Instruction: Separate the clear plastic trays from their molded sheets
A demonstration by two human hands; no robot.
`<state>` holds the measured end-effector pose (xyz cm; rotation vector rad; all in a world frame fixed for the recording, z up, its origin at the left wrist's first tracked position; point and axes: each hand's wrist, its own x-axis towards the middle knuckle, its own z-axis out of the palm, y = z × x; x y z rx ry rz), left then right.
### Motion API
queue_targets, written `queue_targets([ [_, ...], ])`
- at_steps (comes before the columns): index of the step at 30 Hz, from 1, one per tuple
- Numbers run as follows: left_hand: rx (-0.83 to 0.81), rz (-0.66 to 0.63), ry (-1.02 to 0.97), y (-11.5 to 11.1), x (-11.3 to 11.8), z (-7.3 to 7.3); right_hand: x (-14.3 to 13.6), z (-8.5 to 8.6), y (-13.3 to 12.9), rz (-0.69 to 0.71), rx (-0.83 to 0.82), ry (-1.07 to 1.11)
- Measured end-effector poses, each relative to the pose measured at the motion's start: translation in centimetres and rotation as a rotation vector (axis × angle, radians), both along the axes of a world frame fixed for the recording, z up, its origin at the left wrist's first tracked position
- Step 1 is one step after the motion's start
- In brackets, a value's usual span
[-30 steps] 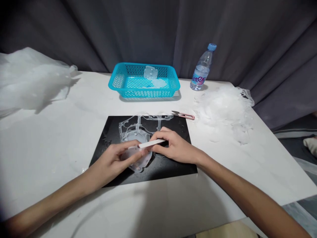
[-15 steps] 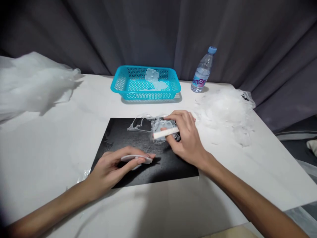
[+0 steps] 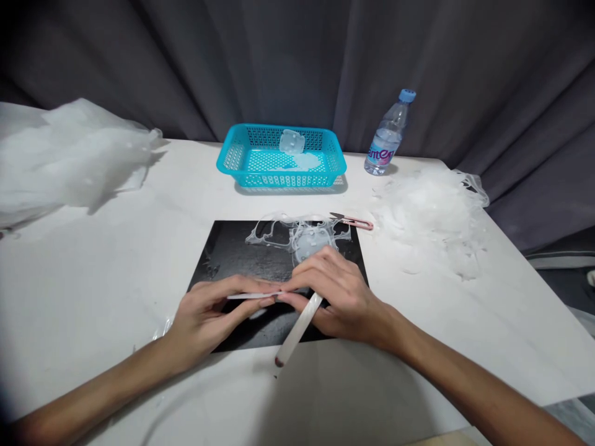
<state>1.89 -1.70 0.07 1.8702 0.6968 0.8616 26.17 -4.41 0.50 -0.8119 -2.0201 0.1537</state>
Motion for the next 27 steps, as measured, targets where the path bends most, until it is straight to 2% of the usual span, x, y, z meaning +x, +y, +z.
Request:
queue_targets([
  [14, 0.051, 0.002, 0.023, -0.5, 0.0, -0.1, 0.1, -0.1, 0.0, 0.019, -0.006, -0.002],
  [18, 0.041, -0.016, 0.165, -0.3, 0.2, 0.4, 0.6, 1.1, 0.4, 0.001, -0.06, 0.002],
  [20, 0.073, -0.022, 0.284, 0.0, 0.3, 0.5, 2.1, 2.0, 1.4, -0.12, -0.136, 0.07],
  [21, 0.12, -0.035, 0.337, 0.1, 0.4, 0.4, 3.4, 2.4, 2.1, -0.23, -0.167, 0.139],
  [23, 0.256, -0.074, 0.425, 0.3, 0.6, 0.1, 6.7, 2.8, 3.8, -0.446, -0.125, 0.262],
  [25, 0.387, -0.113, 0.505, 0.5, 0.9, -0.3, 10.7, 2.7, 5.5, -0.653, -0.066, 0.338],
  [27, 0.496, -0.129, 0.57, 0.5, 1.3, -0.6, 14.2, 2.2, 6.6, -0.91, -0.084, 0.276],
])
